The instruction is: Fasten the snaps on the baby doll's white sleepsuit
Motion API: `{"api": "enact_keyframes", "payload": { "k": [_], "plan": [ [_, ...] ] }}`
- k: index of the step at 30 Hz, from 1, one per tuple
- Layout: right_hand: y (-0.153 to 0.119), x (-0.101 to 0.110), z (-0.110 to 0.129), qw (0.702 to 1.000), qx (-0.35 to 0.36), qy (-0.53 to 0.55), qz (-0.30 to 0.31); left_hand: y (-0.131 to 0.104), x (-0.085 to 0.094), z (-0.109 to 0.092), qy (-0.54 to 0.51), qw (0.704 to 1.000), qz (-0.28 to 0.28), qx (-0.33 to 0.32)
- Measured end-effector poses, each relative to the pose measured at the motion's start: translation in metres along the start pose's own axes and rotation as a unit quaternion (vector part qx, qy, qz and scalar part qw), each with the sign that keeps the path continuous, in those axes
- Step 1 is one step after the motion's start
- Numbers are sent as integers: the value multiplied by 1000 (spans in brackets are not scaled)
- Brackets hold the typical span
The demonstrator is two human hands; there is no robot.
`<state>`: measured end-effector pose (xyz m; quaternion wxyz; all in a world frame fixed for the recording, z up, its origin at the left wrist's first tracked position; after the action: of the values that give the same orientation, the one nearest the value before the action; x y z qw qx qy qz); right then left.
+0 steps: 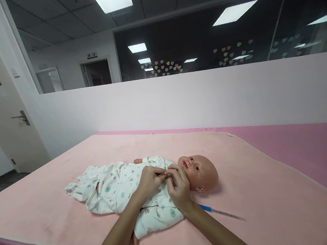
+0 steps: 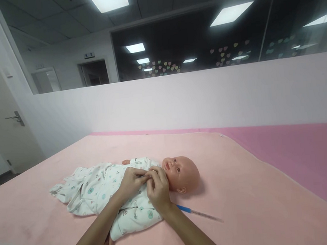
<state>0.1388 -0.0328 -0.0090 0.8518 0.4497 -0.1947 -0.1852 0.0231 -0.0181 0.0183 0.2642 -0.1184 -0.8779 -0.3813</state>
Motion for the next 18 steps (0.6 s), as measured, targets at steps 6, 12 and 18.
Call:
{"api": "enact_keyframes", "payload": {
  "k": [6, 12, 18],
  "plan": [
    [0, -1, -1, 1000, -9, 2, 6, 0, -1, 0, 14, 1000, -24, 4],
    [-1, -3, -3, 1000, -11, 1, 10, -1, -2, -1, 79, 997, -20, -19],
    [-1, 0, 4, 997, 71, -26, 1, 2, 0, -6, 81, 994, 8, -74]
  ]
}}
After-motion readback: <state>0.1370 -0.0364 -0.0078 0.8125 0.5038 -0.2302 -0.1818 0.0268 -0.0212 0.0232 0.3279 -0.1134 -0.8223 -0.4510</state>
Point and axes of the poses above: each hand's wrist, its own y-axis towards the middle knuckle, its own x-axis out of the back of the hand, z = x × y, the point moved 2 cm from there along y, towards the middle knuckle, and after that the axes turned 12 degrees about -x, right-handed, at the moved point
